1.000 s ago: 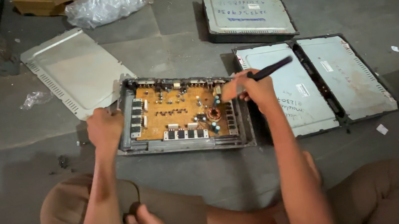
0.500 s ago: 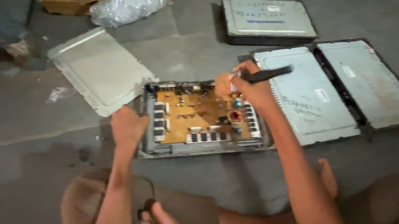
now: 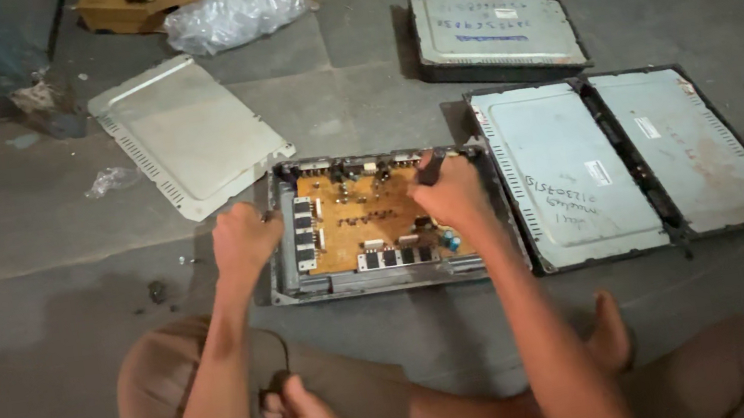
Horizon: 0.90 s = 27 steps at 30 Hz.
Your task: The person sits on the floor and disassembles an electronic device. They use a screwdriver to remove screws from a circuit board, then use a hammer to tap the board loose from its metal casing. The person removes the board and continues to work on the device's internal components.
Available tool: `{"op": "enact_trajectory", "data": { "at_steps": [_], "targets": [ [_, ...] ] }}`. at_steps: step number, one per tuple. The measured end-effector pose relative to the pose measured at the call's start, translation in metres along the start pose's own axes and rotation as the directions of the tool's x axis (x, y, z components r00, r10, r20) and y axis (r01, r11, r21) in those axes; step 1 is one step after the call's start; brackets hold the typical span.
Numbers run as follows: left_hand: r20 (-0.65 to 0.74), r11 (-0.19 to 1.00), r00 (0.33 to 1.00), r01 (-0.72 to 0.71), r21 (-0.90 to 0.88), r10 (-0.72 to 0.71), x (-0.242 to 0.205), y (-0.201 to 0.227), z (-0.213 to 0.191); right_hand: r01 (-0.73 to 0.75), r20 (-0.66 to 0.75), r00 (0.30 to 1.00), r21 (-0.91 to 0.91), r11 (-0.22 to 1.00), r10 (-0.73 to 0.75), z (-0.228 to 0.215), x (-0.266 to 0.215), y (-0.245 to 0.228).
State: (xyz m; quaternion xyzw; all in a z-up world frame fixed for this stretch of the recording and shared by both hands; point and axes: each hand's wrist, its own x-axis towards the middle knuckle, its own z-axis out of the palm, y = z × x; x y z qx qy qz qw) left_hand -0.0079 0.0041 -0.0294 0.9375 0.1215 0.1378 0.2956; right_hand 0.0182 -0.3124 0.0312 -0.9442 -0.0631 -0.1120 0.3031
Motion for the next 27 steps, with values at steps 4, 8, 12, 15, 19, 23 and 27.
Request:
{"op": "enact_trajectory", "data": {
  "at_steps": [4, 8, 12, 15, 19, 23, 27],
  "targets": [
    [-0.033, 0.999, 0.999, 0.035, -0.004, -0.036, 0.003, -0.002, -0.002, -0.333, 0.321, 0.938, 0.72, 0.609, 0.132, -0.009, 0.011, 0.018],
    [-0.294, 0.978, 0.941, 0.198, 0.071, -0.169, 0.027, -0.032, -0.01, -0.397, 0.347, 0.918, 0.791, 0.465, 0.194, -0.024, 0.025, 0.042],
    [-0.273, 0.903, 0.888, 0.412, 0.121, -0.369, 0.055, -0.072, -0.015, -0.404, 0.257, 0.899, 0.8, 0.444, 0.355, -0.026, 0.018, 0.058],
    [-0.236, 0.88, 0.869, 0.466, 0.095, -0.435, 0.071, -0.08, 0.001, -0.451, 0.28, 0.844, 0.832, 0.323, 0.458, -0.03, 0.024, 0.064],
    [-0.245, 0.833, 0.821, 0.547, 0.082, -0.515, 0.08, -0.087, 0.008, -0.461, 0.276, 0.859, 0.785, 0.415, 0.432, -0.022, 0.026, 0.068],
    [-0.161, 0.763, 0.746, 0.634, -0.124, -0.646, 0.081, -0.095, 0.006, -0.473, 0.304, 0.855, 0.789, 0.393, 0.42, -0.012, 0.027, 0.073],
    [-0.18, 0.714, 0.692, 0.659, -0.239, -0.699, 0.083, -0.098, 0.009, -0.513, 0.332, 0.83, 0.77, 0.381, 0.448, -0.008, 0.03, 0.072]
  ]
}}
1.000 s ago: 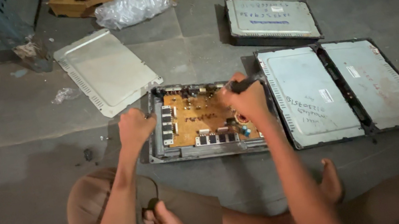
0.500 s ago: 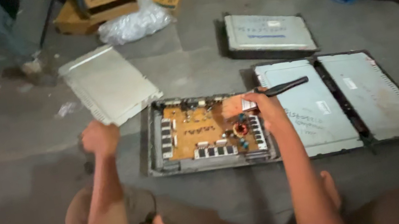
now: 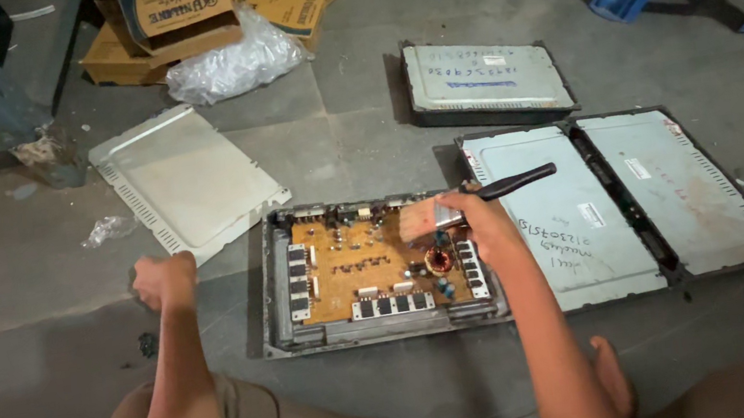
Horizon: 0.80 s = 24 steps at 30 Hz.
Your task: The person sits on the floor and disassembles an electronic device. They use a screwdriver to remove screws from a circuit board, then use a hammer to tap the board loose from its metal casing. The person removes the board and continues to work on the device's internal components.
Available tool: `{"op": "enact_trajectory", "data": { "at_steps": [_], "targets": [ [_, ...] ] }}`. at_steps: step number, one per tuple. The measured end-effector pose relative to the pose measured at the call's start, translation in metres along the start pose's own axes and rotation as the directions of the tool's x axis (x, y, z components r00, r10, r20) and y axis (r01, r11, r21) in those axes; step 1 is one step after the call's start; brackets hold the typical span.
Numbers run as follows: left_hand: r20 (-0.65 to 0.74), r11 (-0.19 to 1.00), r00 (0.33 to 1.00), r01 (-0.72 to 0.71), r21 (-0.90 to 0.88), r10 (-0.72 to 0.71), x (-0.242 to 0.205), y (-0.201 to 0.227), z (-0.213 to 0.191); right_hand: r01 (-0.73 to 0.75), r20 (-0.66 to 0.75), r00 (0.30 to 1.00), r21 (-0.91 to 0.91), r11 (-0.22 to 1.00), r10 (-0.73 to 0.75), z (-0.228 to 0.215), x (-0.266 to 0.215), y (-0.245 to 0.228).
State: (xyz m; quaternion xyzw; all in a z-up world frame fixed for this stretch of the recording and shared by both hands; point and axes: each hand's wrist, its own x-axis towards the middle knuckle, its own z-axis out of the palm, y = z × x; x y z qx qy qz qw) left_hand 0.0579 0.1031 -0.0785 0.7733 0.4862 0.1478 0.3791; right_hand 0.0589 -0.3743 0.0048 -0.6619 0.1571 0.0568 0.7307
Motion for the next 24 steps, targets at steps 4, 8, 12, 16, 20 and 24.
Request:
{"op": "enact_trajectory", "data": {
  "at_steps": [4, 8, 12, 16, 20, 24],
  "targets": [
    [0.064, 0.987, 0.996, 0.067, -0.143, -0.058, 0.001, -0.005, 0.001, 0.044, 0.013, 0.999, 0.021, 0.999, -0.044, 0.002, -0.008, -0.005],
    [0.015, 0.994, 0.999, 0.035, -0.107, -0.033, 0.001, -0.002, 0.0, 0.073, -0.017, 0.997, 0.061, 0.995, -0.072, 0.012, -0.019, -0.013],
    [-0.012, 0.997, 1.0, -0.017, -0.075, 0.016, -0.007, 0.005, -0.002, 0.245, -0.083, 0.968, 0.1, 0.964, -0.237, 0.034, -0.022, -0.018],
    [0.013, 0.999, 1.0, -0.027, -0.031, 0.027, -0.01, 0.02, -0.004, 0.747, 0.147, 0.618, -0.415, 0.519, -0.772, 0.099, 0.012, -0.029],
    [-0.009, 0.998, 0.999, -0.051, -0.024, 0.051, -0.011, 0.017, -0.004, 0.527, 0.392, 0.84, -0.754, 0.392, -0.375, 0.21, 0.075, -0.019],
    [-0.02, 0.996, 0.997, -0.071, -0.053, 0.07, -0.009, 0.016, 0.004, 0.452, 0.424, 0.889, -0.872, 0.187, -0.171, 0.281, 0.141, 0.023]
  ]
}}
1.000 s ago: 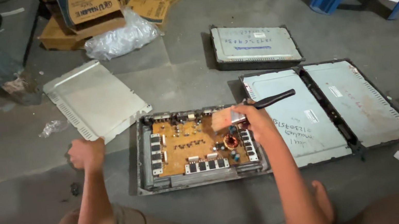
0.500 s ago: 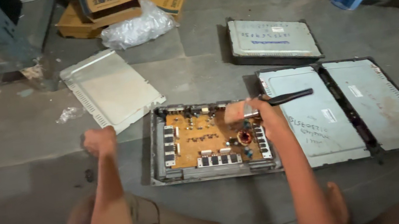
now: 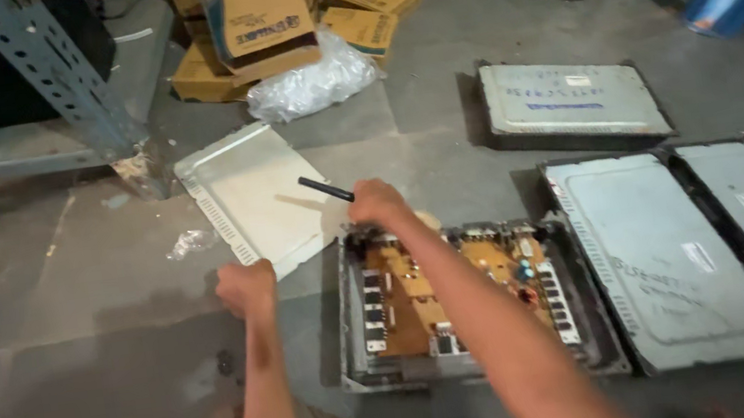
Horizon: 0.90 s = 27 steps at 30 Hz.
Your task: The person sits on the floor and disassembles an electronic device. They use a screwdriver to remove screws from a circuit board, then use a hammer to tap the board loose from its metal casing. The person removes the board and continues to work on the device's internal components.
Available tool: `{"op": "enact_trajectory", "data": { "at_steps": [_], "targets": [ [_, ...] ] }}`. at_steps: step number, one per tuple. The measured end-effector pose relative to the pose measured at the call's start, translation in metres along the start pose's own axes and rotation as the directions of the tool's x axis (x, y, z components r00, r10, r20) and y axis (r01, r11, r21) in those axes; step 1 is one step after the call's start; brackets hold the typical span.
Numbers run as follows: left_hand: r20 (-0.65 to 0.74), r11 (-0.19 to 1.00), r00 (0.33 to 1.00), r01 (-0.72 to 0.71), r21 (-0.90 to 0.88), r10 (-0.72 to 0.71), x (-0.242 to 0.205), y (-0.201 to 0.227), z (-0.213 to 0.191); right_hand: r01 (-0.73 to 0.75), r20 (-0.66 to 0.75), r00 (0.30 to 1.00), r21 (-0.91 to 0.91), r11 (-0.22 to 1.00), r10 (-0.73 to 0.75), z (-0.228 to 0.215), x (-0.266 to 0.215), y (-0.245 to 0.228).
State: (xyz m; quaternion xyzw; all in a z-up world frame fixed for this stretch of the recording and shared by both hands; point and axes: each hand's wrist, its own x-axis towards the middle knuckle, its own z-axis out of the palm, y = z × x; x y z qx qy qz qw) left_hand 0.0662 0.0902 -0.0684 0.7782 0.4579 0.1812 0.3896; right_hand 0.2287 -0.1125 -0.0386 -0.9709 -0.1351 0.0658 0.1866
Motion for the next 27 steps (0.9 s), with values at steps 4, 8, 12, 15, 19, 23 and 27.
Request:
{"op": "enact_trajectory", "data": {
  "at_steps": [4, 8, 12, 15, 19, 23, 27],
  "targets": [
    [-0.061, 0.993, 0.997, 0.042, -0.114, -0.05, 0.005, -0.006, 0.008, -0.149, -0.017, 0.989, 0.071, 0.986, 0.15, 0.047, 0.038, 0.003],
    [-0.029, 0.921, 0.992, 0.104, -0.375, -0.124, 0.01, -0.007, 0.016, -0.094, -0.205, 0.959, 0.416, 0.904, 0.194, 0.031, 0.033, 0.024],
    [0.323, 0.524, 0.942, 0.322, -0.788, -0.093, 0.02, 0.005, 0.014, -0.118, 0.023, 0.979, 0.876, 0.467, 0.204, -0.031, 0.03, 0.023],
    [0.486, 0.49, 0.843, 0.331, -0.806, 0.231, 0.009, 0.023, 0.005, -0.047, -0.029, 0.97, 0.951, 0.305, 0.243, -0.091, 0.013, 0.042],
    [0.681, 0.623, 0.561, 0.334, -0.707, 0.471, -0.015, 0.043, -0.012, 0.009, -0.102, 0.93, 0.967, 0.256, 0.353, -0.165, -0.052, 0.122],
    [0.688, 0.739, 0.582, 0.207, -0.642, 0.434, -0.028, 0.043, -0.016, 0.088, -0.143, 0.931, 0.981, 0.173, 0.336, -0.234, -0.159, 0.255],
    [0.614, 0.827, 0.684, 0.026, -0.561, 0.395, -0.037, 0.03, -0.003, 0.031, -0.148, 0.794, 0.978, 0.205, 0.59, -0.283, -0.274, 0.393]
  ]
}}
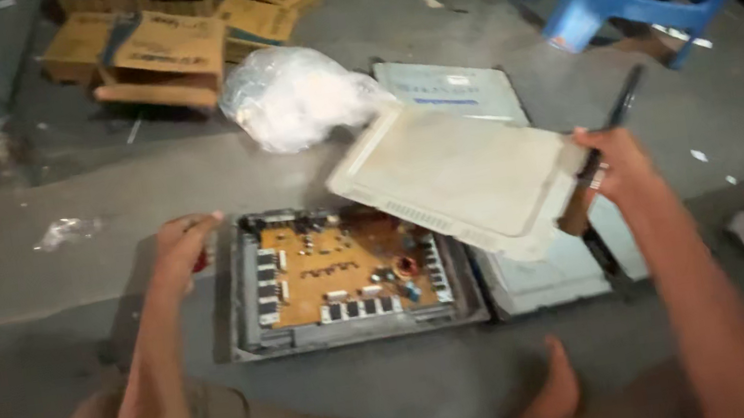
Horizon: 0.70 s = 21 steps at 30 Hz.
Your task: The person sits on the floor and disassembles an electronic device. They use a screwdriver to remove screws from a circuit board, then use a hammer to tap the board loose from its metal casing. The person removes the board and continues to work on the device's internal components.
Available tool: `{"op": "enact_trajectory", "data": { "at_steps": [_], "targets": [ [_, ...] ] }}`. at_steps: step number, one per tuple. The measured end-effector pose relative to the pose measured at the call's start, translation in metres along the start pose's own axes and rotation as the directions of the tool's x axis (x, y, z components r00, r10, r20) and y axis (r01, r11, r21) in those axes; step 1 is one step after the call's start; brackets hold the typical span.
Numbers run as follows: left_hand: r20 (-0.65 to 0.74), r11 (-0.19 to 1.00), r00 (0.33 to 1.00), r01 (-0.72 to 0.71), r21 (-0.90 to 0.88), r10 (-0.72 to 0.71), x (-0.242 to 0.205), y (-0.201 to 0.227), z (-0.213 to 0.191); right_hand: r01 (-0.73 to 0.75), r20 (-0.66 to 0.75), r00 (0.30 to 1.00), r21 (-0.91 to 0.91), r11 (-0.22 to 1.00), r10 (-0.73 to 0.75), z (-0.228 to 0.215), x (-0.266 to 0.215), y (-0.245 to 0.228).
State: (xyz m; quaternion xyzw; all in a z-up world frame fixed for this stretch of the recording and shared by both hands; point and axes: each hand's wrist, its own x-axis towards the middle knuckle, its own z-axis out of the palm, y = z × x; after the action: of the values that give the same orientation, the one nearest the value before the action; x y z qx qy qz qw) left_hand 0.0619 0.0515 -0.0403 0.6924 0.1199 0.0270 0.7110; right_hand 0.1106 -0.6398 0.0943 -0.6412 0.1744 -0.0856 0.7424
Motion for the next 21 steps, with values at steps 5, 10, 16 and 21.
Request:
{"op": "enact_trajectory", "data": {
  "at_steps": [5, 10, 16, 21],
  "targets": [
    [0.014, 0.962, 0.992, 0.116, 0.248, -0.123, -0.009, -0.019, 0.01, 0.01, -0.177, 0.984, 0.077, 0.997, 0.004, -0.15, -0.023, 0.017],
    [0.192, 0.931, 0.956, -0.264, 0.252, 0.22, -0.024, -0.035, 0.017, -0.189, -0.233, 0.956, -0.02, 0.982, 0.179, -0.179, -0.029, 0.04],
    [-0.081, 0.877, 0.991, -0.057, 0.476, 0.108, -0.036, -0.026, 0.018, -0.112, -0.069, 0.992, -0.042, 0.993, 0.109, -0.159, -0.028, 0.049],
    [-0.062, 0.617, 0.779, -0.444, 0.65, 0.625, -0.036, -0.013, 0.029, -0.229, 0.047, 0.971, -0.092, 0.969, 0.234, -0.175, -0.034, 0.059]
  ]
}}
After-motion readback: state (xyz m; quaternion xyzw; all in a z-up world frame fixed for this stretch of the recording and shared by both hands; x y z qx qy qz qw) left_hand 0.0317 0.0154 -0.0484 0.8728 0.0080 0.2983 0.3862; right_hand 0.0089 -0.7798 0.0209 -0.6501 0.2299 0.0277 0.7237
